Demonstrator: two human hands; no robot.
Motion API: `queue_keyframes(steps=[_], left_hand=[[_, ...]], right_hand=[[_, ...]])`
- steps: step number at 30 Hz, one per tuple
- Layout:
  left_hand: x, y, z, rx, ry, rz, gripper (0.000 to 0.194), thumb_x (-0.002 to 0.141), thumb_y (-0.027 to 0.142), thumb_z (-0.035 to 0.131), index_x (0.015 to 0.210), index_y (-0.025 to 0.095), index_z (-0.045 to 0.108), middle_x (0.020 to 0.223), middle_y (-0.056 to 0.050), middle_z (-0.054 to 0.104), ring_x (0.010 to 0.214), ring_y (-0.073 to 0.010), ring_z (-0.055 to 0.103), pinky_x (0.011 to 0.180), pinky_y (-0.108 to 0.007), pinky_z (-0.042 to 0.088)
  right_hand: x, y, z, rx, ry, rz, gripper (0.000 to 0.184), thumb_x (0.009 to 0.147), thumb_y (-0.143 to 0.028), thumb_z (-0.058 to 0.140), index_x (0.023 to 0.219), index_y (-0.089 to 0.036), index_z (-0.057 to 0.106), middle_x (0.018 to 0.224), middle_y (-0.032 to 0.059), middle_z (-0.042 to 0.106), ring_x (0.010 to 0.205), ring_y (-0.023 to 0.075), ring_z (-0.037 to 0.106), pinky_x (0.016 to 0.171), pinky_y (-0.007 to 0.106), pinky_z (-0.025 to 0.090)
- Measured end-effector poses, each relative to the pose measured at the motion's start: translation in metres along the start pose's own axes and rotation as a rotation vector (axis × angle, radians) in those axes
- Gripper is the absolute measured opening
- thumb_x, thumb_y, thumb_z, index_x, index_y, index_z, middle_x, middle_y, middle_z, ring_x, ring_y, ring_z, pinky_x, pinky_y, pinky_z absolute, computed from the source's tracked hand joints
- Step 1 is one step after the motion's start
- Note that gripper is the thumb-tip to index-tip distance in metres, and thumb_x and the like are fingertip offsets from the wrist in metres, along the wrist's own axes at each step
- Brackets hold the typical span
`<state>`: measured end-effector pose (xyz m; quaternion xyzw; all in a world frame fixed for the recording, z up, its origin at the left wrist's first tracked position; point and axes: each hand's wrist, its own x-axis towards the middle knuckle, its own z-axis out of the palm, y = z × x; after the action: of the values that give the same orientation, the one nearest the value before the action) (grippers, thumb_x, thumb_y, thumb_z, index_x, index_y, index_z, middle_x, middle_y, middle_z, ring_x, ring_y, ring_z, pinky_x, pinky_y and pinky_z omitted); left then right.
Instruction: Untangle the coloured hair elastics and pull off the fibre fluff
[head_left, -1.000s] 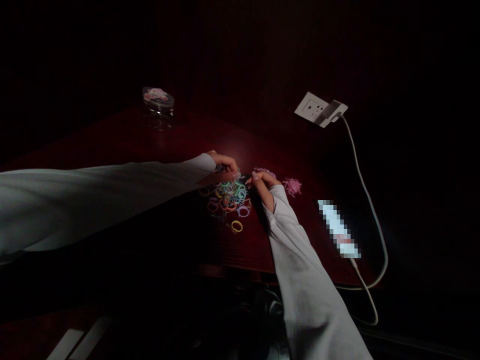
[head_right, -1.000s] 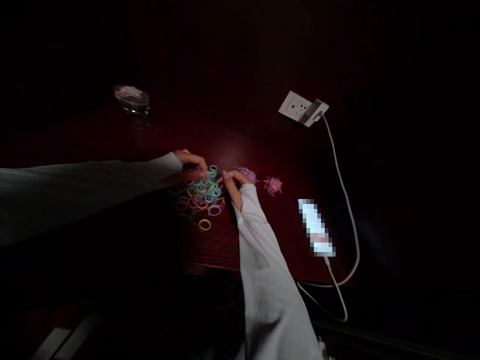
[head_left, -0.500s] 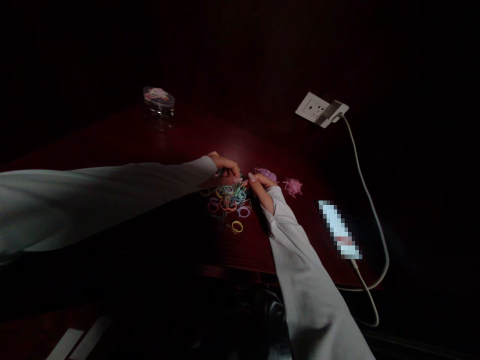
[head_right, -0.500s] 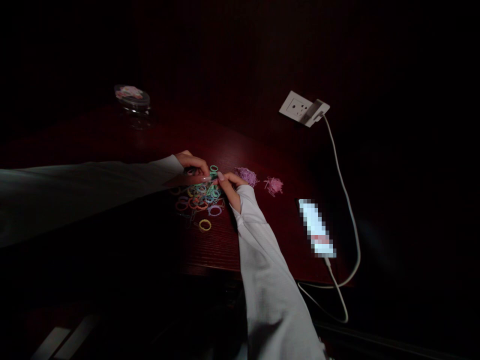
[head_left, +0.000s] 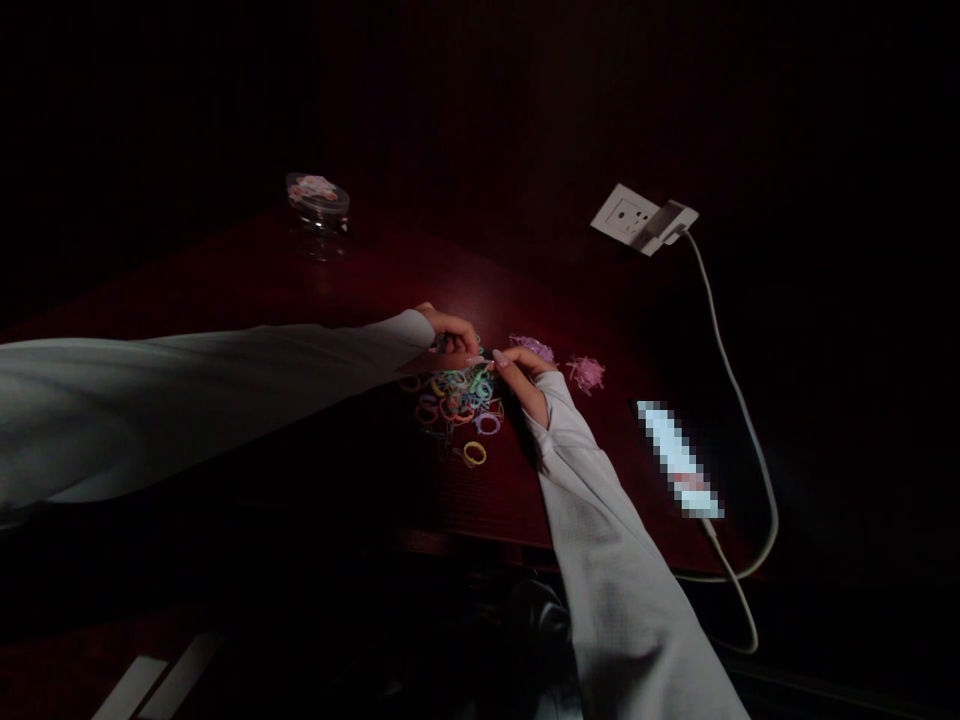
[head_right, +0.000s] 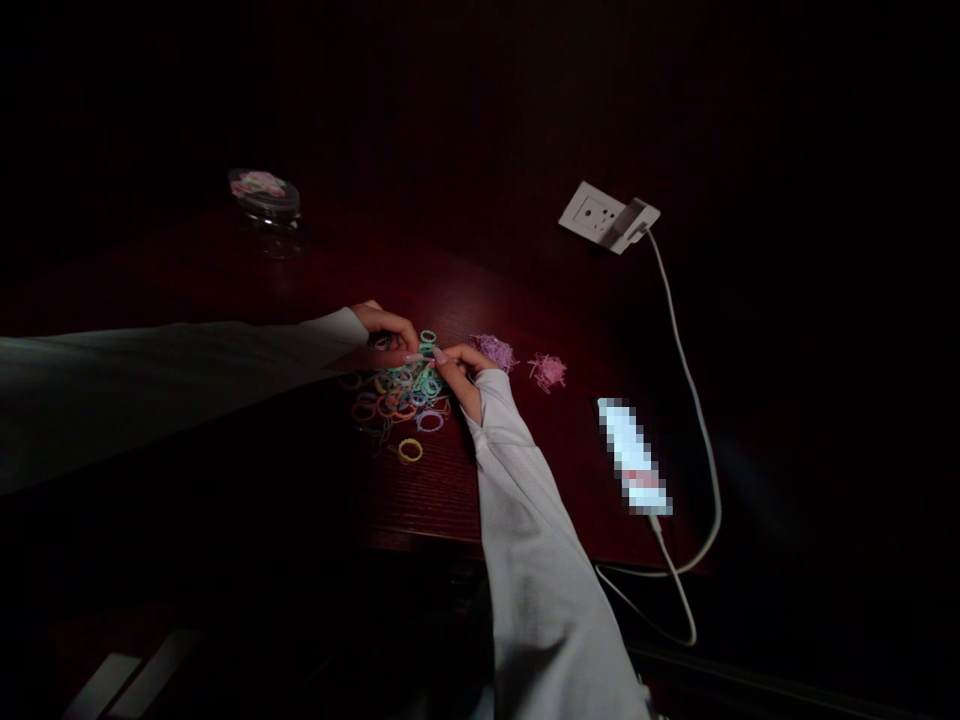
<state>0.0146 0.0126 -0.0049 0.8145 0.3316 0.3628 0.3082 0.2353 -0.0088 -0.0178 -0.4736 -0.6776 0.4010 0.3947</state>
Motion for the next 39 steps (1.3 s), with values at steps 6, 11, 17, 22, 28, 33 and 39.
queue_keyframes(steps=[6,11,17,22,28,33,39], left_hand=[[-0.001,0.013,-0.008,0.002,-0.074,-0.013,0.021,0.087,0.033,0.067,0.084,0.014,0.075,0.068,-0.001,0.067,0.063,-0.0102,0.057,0.065,-0.020,0.044],[0.000,0.006,-0.004,0.083,-0.059,0.013,0.022,0.088,0.035,0.068,0.083,0.015,0.075,0.071,0.000,0.070,0.067,-0.0103,0.061,0.079,-0.023,0.046],[0.000,0.002,-0.004,0.112,-0.046,0.017,0.025,0.091,0.039,0.065,0.085,0.016,0.074,0.074,0.000,0.071,0.071,-0.0108,0.062,0.086,-0.025,0.044],[-0.003,0.007,-0.003,0.148,0.010,0.013,0.027,0.091,0.042,0.062,0.085,0.018,0.073,0.079,0.000,0.073,0.079,-0.0135,0.065,0.099,-0.030,0.040],[-0.004,0.007,-0.003,0.140,0.004,0.089,0.031,0.094,0.044,0.058,0.087,0.019,0.074,0.082,0.000,0.073,0.079,-0.0132,0.065,0.100,-0.031,0.039],[0.000,-0.003,0.002,0.194,0.036,0.098,0.027,0.093,0.040,0.058,0.085,0.017,0.071,0.077,0.002,0.070,0.074,-0.0116,0.063,0.097,-0.031,0.039],[0.000,-0.008,0.005,0.256,0.020,0.169,0.029,0.094,0.042,0.055,0.090,0.019,0.073,0.079,0.003,0.070,0.072,-0.0105,0.061,0.092,-0.032,0.035]], right_hand=[[0.001,0.000,-0.001,-0.085,0.026,-0.052,0.053,0.080,-0.076,0.068,0.073,-0.023,0.068,0.073,0.0003,0.060,0.068,0.0153,0.048,0.065,0.031,0.037],[0.002,0.002,-0.001,-0.136,0.062,-0.124,0.048,0.086,-0.069,0.067,0.070,-0.023,0.065,0.074,0.0006,0.058,0.068,0.0153,0.048,0.068,0.032,0.038],[0.008,0.005,-0.006,-0.087,0.197,-0.165,0.046,0.085,-0.065,0.068,0.068,-0.023,0.061,0.074,-0.0004,0.056,0.067,0.0141,0.047,0.066,0.030,0.039],[0.015,0.011,-0.016,0.082,0.371,-0.102,0.048,0.083,-0.067,0.066,0.067,-0.023,0.054,0.063,-0.0026,0.052,0.060,0.0128,0.046,0.060,0.028,0.038],[0.020,0.015,-0.022,0.164,0.410,-0.062,0.052,0.076,-0.073,0.068,0.066,-0.024,0.055,0.057,-0.0042,0.049,0.057,0.0129,0.046,0.056,0.028,0.037],[0.008,0.004,-0.006,0.095,0.159,-0.078,0.049,0.080,-0.068,0.071,0.066,-0.023,0.061,0.060,-0.0039,0.049,0.058,0.0120,0.043,0.060,0.028,0.036],[0.002,0.001,0.001,0.059,0.042,-0.030,0.050,0.077,-0.071,0.074,0.069,-0.023,0.065,0.066,-0.0020,0.054,0.061,0.0130,0.044,0.060,0.030,0.031]])
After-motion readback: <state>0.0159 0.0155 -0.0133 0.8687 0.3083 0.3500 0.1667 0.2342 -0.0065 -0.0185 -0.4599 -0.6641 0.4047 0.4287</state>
